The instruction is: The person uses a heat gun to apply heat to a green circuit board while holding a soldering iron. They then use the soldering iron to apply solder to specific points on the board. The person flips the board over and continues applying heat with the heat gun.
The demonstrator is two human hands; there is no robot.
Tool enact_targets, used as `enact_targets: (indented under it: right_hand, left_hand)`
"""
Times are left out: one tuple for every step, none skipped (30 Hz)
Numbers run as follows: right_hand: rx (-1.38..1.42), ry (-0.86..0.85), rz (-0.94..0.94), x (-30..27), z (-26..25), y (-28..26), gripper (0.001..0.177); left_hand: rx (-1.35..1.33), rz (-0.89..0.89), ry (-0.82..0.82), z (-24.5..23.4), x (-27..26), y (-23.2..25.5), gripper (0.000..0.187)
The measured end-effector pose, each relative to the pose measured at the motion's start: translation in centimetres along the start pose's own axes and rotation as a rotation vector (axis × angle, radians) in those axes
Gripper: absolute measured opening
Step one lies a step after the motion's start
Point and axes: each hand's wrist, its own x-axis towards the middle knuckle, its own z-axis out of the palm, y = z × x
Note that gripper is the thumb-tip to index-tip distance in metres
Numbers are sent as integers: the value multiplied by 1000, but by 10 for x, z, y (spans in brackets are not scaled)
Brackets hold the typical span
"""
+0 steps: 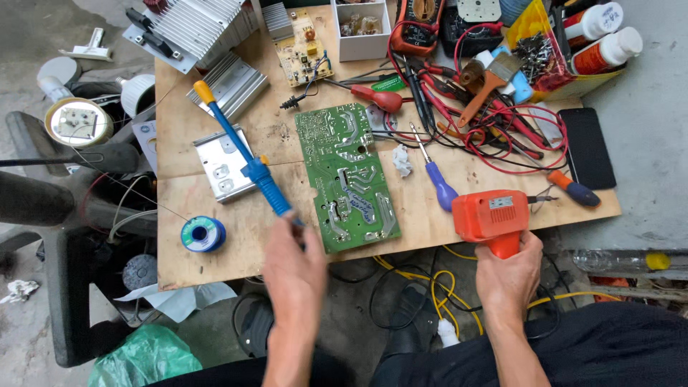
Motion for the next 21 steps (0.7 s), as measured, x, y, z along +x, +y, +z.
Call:
enact_targets:
  right_hand:
    - [-14, -1, 45, 0, -2, -1, 62]
    - [-28, -5, 89, 1, -3, -2, 60]
    - [-25, -7, 88, 3, 2, 3, 60]
    - [-24, -15, 126, 5, 7, 9, 60]
    - [-22, -23, 163, 8, 11, 14, 61]
    - [-22, -24, 162, 12, 19, 20, 61]
    - [58, -5, 128, 16, 27, 26, 59]
    - [141, 13, 94, 20, 37, 31, 57]
    - [143, 12, 93, 24, 35, 31, 57]
    - [73, -14, 69, 28, 35, 30, 54]
    - [4, -40, 45, 34, 34, 29, 56]
    - [2, -39, 47, 18, 13, 2, 56]
    - [28, 2, -189, 2, -7, -25, 62]
    - [62, 43, -431, -11, -25, -55, 70]
    - [66, 44, -435, -22, -27, -70, 70]
    - [155, -68, -417, -37, -31, -83, 55]
    - [243, -179, -397, -52, -35, -96, 41]
    - [244, -179, -396, -57, -32, -108, 41]
    - [253, -410, -160, -61, -29, -121, 56]
    - [258, -640, 75, -67, -25, -134, 73]
    - [261, -644, 74, -67, -13, -130, 73]
  left_hand:
    - [79, 19, -58, 3, -9, 1, 37]
    - [159, 35, -112, 6, -19, 2, 38]
    - [160, 35, -109, 14, -18, -10, 38]
    - [184, 89, -94, 22, -17, -23, 44]
    - [209, 143, -79, 31, -16, -35, 49]
    - [208, 141, -78, 30, -13, -31, 49]
    - [273, 101, -135, 30, -10, -26, 36]
    - [339, 61, -189, 28, -6, -21, 28]
    - [339, 61, -186, 29, -3, -24, 28]
    - [272, 13, -206, 31, 1, -26, 35]
    - [205, -34, -226, 34, 5, -29, 45]
    - [205, -34, -229, 25, 0, -18, 45]
    - [-56, -203, -276, 17, -6, -8, 39]
    - [-324, -367, -312, 10, -8, 4, 34]
    - [-327, -363, -307, 13, -5, 0, 34]
    - [-476, -360, -297, 14, -6, -7, 36]
    - [-625, -355, -285, 15, -7, -14, 39]
    - [-623, -354, -284, 15, -8, -16, 39]
    - [-706, -360, -281, 15, -10, -18, 36]
    - [-790, -366, -274, 14, -12, -21, 33]
    - [-789, -365, -270, 13, -13, -21, 33]
